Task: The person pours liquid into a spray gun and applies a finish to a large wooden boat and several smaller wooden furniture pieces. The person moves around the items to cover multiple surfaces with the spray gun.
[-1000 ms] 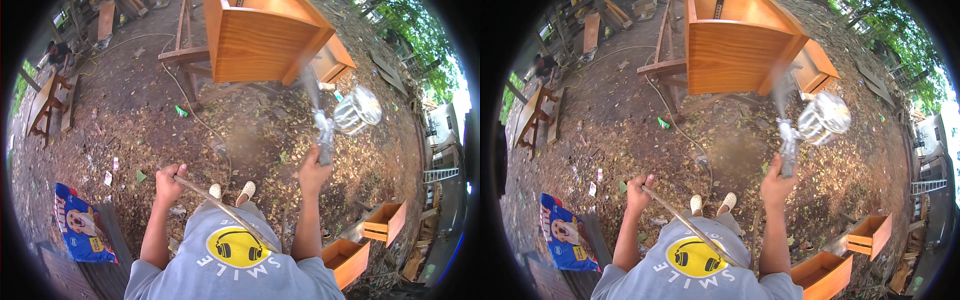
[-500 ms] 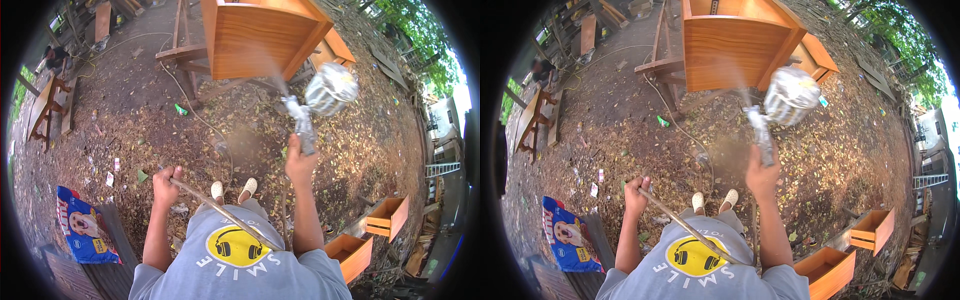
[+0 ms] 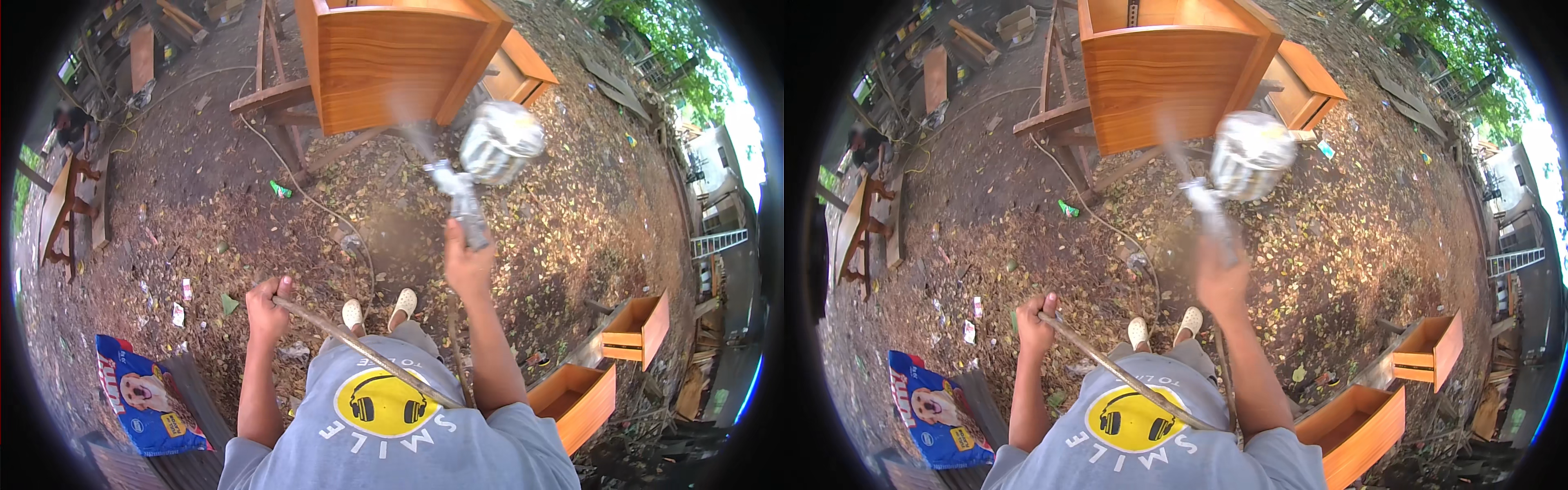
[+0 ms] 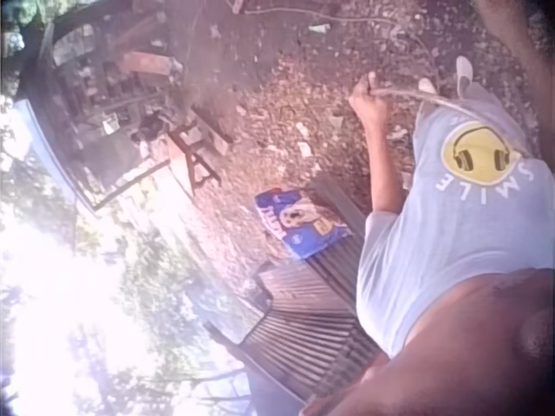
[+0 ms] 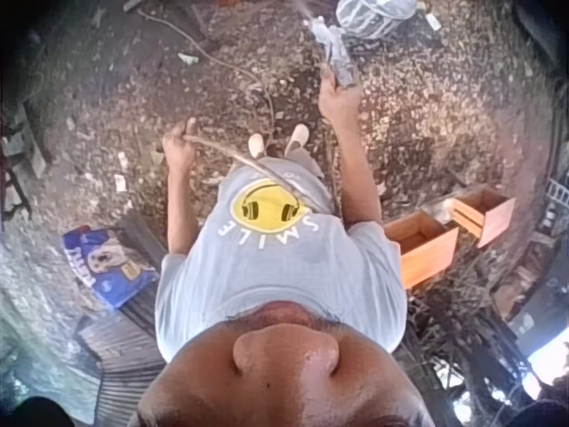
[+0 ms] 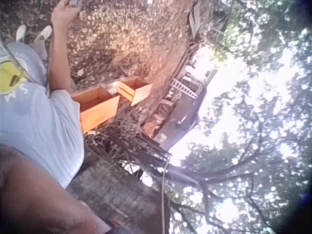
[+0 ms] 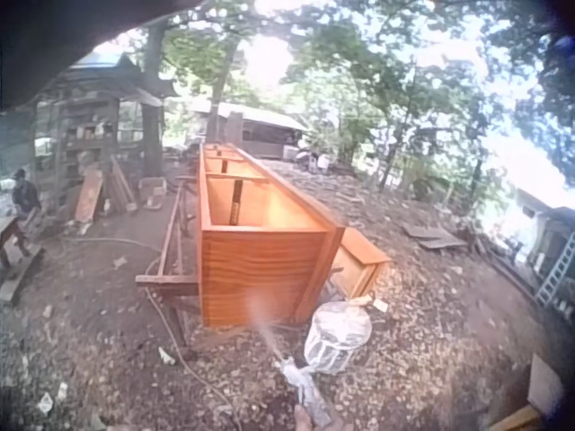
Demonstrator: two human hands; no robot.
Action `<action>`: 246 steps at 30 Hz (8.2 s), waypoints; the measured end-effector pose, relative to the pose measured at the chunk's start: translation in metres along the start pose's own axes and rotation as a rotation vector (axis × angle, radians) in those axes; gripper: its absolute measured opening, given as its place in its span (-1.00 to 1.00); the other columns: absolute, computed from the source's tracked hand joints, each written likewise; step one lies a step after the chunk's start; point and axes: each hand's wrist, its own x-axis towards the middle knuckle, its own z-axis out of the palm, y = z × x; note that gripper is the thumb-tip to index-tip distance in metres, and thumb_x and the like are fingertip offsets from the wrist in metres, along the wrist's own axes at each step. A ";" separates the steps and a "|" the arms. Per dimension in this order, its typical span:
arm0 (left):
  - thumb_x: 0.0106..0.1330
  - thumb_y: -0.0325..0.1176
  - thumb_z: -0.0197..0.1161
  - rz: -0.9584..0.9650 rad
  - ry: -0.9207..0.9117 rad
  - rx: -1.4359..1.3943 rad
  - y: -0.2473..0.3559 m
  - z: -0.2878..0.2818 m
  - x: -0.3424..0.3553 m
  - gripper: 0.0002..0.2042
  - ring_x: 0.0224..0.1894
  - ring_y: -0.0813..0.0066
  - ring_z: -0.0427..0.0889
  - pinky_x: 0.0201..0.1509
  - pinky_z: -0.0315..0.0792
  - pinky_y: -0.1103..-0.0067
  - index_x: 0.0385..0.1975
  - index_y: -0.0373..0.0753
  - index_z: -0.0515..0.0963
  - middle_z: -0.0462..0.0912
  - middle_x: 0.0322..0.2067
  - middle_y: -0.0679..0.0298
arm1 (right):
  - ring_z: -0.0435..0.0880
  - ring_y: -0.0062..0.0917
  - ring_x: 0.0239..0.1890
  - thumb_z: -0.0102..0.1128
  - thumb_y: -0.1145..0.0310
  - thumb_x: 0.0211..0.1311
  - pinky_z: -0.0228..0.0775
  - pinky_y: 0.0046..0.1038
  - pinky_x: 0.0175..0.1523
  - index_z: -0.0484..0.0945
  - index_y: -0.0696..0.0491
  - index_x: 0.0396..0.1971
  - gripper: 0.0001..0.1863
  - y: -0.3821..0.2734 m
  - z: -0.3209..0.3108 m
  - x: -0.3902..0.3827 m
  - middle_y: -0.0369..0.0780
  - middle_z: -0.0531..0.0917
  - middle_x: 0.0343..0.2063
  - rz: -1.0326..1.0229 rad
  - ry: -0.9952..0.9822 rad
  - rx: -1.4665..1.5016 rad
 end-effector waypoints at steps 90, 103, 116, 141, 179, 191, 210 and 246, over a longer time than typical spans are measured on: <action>0.34 -0.30 0.25 -0.115 0.013 0.161 -0.020 -0.023 -0.031 -0.61 -0.64 0.05 0.35 -0.50 0.25 0.30 -0.68 -0.38 0.35 0.36 -0.71 0.04 | 0.57 -0.56 -0.38 0.16 0.30 0.38 0.41 -0.44 -0.27 0.47 0.24 -0.06 -0.68 0.065 0.049 0.021 -0.20 0.63 -0.36 0.225 0.088 -0.149; 0.33 -0.32 0.26 -0.170 0.031 0.171 -0.016 -0.034 -0.038 -0.64 -0.64 0.06 0.40 -0.51 0.28 0.31 -0.67 -0.38 0.41 0.39 -0.71 0.03 | 0.61 -0.42 -0.39 0.18 0.21 0.34 0.43 -0.34 -0.20 0.54 0.25 -0.09 -0.63 0.111 0.057 0.019 -0.14 0.68 -0.38 0.120 0.055 -0.109; 0.33 -0.32 0.26 -0.142 0.043 0.263 0.005 -0.020 -0.044 -0.60 -0.65 0.04 0.37 -0.51 0.26 0.28 -0.71 -0.35 0.31 0.34 -0.74 0.06 | 0.48 -0.63 -0.57 0.09 0.30 0.40 0.31 -0.47 -0.46 0.42 0.19 0.08 -0.63 0.091 0.084 0.033 -0.29 0.54 -0.55 0.292 -0.084 0.010; 0.28 -0.28 0.27 -0.039 0.055 0.230 -0.055 -0.038 0.048 -0.63 -0.58 -0.09 0.48 -0.49 0.31 0.20 -0.71 -0.34 0.42 0.45 -0.69 -0.04 | 0.25 -0.83 -0.78 0.07 0.18 0.45 0.04 -0.60 -0.68 0.62 0.17 -0.41 -0.64 0.034 -0.054 0.095 -0.42 0.45 -0.75 0.173 0.415 0.160; 0.37 -0.30 0.18 0.081 0.166 -0.165 -0.174 -0.286 0.089 -0.60 -0.70 0.37 0.27 -0.57 0.14 0.41 -0.69 -0.38 0.34 0.33 -0.75 0.17 | 0.25 -0.74 -0.80 0.13 0.06 0.35 0.09 -0.56 -0.75 0.55 0.11 -0.12 -0.61 -0.385 0.098 0.226 -0.34 0.46 -0.62 0.091 -0.023 -0.561; 0.33 -0.33 0.19 0.236 0.206 0.052 -0.196 -0.328 0.168 -0.61 -0.73 0.25 0.25 -0.59 0.09 0.36 -0.72 -0.32 0.26 0.26 -0.77 0.15 | 0.50 -0.47 -0.76 0.07 0.22 0.31 0.36 -0.39 -0.58 0.58 0.21 -0.10 -0.63 -0.344 0.049 0.268 -0.13 0.60 -0.60 -0.098 0.301 -0.907; 0.29 -0.34 0.27 0.568 -0.131 -0.226 -0.258 -0.297 0.539 -0.57 -0.72 0.19 0.19 -0.59 0.11 0.37 -0.75 -0.31 0.24 0.20 -0.77 0.13 | 0.27 -0.68 -0.86 0.11 0.18 0.36 0.03 -0.58 -0.79 0.34 0.18 -0.04 -0.61 -0.428 0.256 0.155 -0.16 0.66 -0.50 0.351 0.630 -0.612; 0.44 -0.23 0.08 0.357 0.050 -0.170 -0.568 -0.474 1.297 -0.53 -0.69 0.48 0.08 -0.59 -0.01 0.40 -0.72 -0.35 0.23 0.16 -0.80 0.25 | 0.26 -0.70 -0.74 0.14 0.16 0.34 0.09 -0.53 -0.73 0.39 0.13 -0.47 -0.65 -0.406 0.874 0.850 -0.26 0.41 -0.63 0.351 0.546 -0.421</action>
